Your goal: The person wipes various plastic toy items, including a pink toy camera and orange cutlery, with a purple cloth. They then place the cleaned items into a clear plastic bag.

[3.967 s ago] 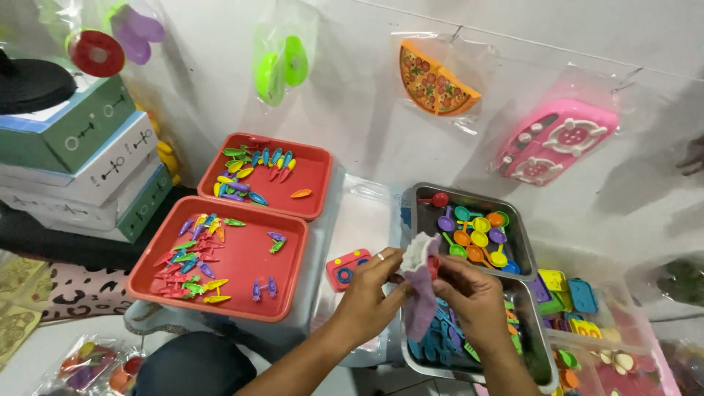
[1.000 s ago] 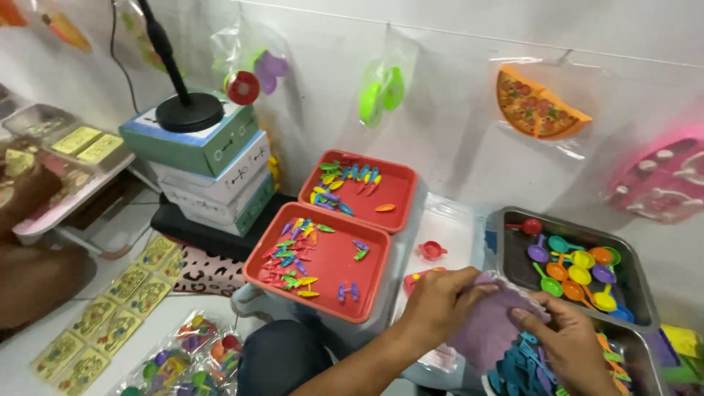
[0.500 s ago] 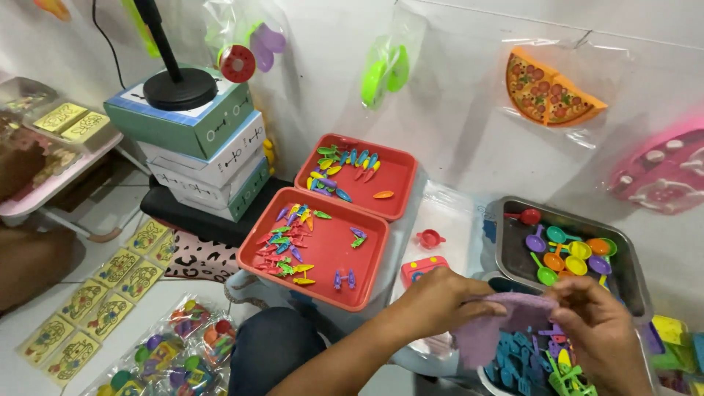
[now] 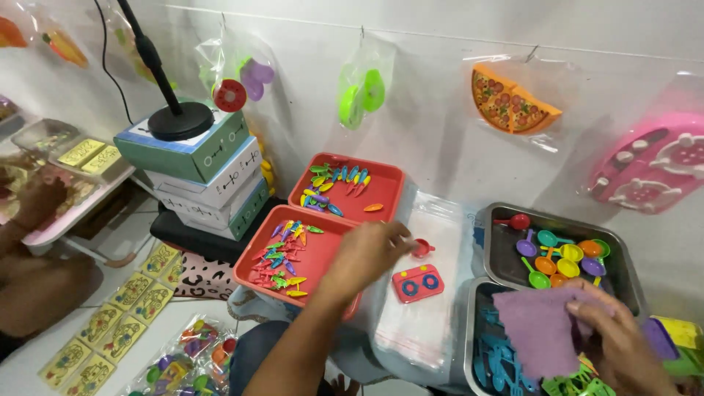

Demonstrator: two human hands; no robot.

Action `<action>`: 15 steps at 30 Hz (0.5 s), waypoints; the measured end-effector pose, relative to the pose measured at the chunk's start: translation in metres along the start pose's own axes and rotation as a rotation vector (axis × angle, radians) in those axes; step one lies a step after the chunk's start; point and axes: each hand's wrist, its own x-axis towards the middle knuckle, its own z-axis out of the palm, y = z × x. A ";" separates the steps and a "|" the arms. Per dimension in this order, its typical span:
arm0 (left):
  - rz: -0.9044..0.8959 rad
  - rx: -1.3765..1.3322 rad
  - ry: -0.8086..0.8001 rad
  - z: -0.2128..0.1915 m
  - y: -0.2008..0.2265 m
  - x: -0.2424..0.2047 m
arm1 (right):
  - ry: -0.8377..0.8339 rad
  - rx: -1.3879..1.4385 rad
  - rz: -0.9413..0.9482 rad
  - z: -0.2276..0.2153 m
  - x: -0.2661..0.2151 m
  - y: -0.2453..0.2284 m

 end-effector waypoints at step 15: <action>-0.281 0.677 0.168 0.030 -0.158 0.156 | 0.214 0.314 -0.101 -0.026 0.012 0.004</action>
